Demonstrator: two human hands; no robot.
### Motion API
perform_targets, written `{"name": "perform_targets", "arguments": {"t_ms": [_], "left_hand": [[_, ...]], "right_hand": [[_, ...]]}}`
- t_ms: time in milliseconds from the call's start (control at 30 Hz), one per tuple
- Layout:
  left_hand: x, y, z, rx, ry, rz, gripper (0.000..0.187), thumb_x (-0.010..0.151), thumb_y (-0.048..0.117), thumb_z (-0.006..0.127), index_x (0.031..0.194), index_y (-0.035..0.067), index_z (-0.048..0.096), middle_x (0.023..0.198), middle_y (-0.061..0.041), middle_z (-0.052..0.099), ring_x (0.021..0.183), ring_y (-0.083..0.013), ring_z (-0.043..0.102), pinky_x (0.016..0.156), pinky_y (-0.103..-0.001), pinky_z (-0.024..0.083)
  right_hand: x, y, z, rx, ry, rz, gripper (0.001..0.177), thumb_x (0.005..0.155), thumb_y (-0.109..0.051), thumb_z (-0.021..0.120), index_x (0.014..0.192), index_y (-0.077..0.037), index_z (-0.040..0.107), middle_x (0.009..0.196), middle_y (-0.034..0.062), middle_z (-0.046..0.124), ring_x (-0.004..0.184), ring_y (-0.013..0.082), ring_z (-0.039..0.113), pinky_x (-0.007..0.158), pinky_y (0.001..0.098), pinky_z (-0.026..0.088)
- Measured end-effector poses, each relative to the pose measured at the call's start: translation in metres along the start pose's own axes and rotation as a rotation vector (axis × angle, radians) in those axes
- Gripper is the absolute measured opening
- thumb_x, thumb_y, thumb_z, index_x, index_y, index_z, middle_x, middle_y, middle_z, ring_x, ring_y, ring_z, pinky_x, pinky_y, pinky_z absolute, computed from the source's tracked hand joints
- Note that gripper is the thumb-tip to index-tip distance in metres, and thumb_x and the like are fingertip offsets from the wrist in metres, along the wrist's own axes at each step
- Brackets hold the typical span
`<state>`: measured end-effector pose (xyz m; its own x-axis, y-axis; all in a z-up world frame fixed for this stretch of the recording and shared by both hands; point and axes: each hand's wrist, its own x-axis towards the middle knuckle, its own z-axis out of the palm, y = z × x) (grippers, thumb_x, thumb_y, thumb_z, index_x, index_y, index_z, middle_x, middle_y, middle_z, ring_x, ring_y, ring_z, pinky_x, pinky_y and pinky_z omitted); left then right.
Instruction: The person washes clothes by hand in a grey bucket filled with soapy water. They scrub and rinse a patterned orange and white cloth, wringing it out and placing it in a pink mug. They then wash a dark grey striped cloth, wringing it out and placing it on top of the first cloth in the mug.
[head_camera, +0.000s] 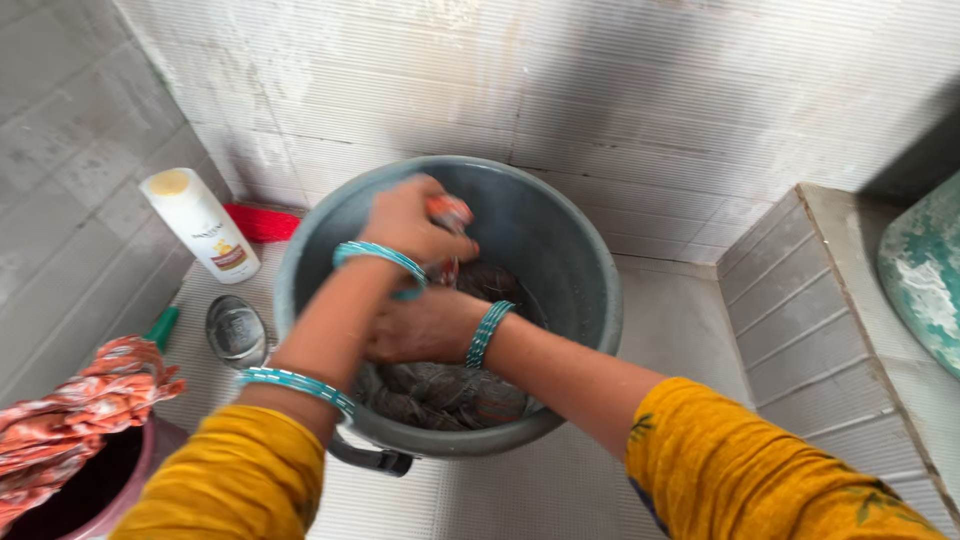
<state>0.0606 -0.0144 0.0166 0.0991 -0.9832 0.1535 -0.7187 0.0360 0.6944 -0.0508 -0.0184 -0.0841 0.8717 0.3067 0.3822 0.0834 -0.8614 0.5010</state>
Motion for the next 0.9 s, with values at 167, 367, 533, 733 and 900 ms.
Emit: {"name": "perform_targets", "arguments": {"t_ms": [167, 367, 533, 733, 900], "left_hand": [[-0.001, -0.034, -0.066, -0.620, 0.114, -0.323, 0.076, 0.054, 0.030, 0.093, 0.119, 0.003, 0.065, 0.099, -0.012, 0.076, 0.089, -0.0239, 0.075, 0.078, -0.041, 0.062], [-0.035, -0.058, -0.133, -0.820, 0.270, -0.475, 0.055, 0.078, 0.045, 0.083, 0.116, 0.016, 0.055, 0.098, -0.003, 0.072, 0.089, -0.0185, 0.070, 0.066, -0.043, 0.058], [-0.067, -0.079, -0.169, -0.989, 0.192, -0.330, 0.042, 0.083, 0.047, 0.075, 0.110, 0.015, 0.072, 0.093, -0.006, 0.071, 0.081, -0.0170, 0.062, 0.066, -0.033, 0.052], [-0.121, -0.100, -0.192, -1.132, 0.287, -0.215, 0.038, 0.086, 0.038, 0.075, 0.115, 0.015, 0.066, 0.108, -0.003, 0.070, 0.089, -0.0158, 0.064, 0.073, -0.036, 0.052], [-0.156, -0.112, -0.203, -1.191, 0.264, -0.249, 0.053, 0.073, 0.026, 0.073, 0.123, 0.014, 0.062, 0.112, -0.004, 0.071, 0.101, -0.0229, 0.071, 0.079, -0.054, 0.062]], "right_hand": [[0.045, 0.015, -0.081, 0.038, -0.067, 0.043, 0.013, 0.101, -0.020, 0.064, 0.114, -0.023, 0.067, 0.133, -0.0004, 0.058, 0.134, 0.0227, 0.053, 0.115, 0.0455, 0.045], [0.081, 0.033, -0.121, 0.149, 0.306, 0.277, 0.043, 0.090, -0.019, 0.076, 0.130, -0.022, 0.060, 0.144, 0.0066, 0.049, 0.139, 0.0323, 0.049, 0.115, 0.0457, 0.049], [0.113, 0.025, -0.120, 0.591, 0.493, 0.679, 0.067, 0.085, -0.009, 0.086, 0.142, -0.012, 0.050, 0.143, 0.0070, 0.053, 0.134, 0.0282, 0.061, 0.114, 0.0376, 0.055], [0.179, 0.007, -0.086, 0.817, 0.759, 0.866, 0.073, 0.080, -0.012, 0.089, 0.139, -0.007, 0.046, 0.138, 0.0107, 0.057, 0.127, 0.0207, 0.063, 0.108, 0.0340, 0.057], [0.229, -0.025, -0.051, 0.980, 0.831, 0.984, 0.077, 0.076, -0.010, 0.088, 0.139, -0.007, 0.044, 0.138, 0.0143, 0.052, 0.125, 0.0232, 0.062, 0.105, 0.0360, 0.056]]}}
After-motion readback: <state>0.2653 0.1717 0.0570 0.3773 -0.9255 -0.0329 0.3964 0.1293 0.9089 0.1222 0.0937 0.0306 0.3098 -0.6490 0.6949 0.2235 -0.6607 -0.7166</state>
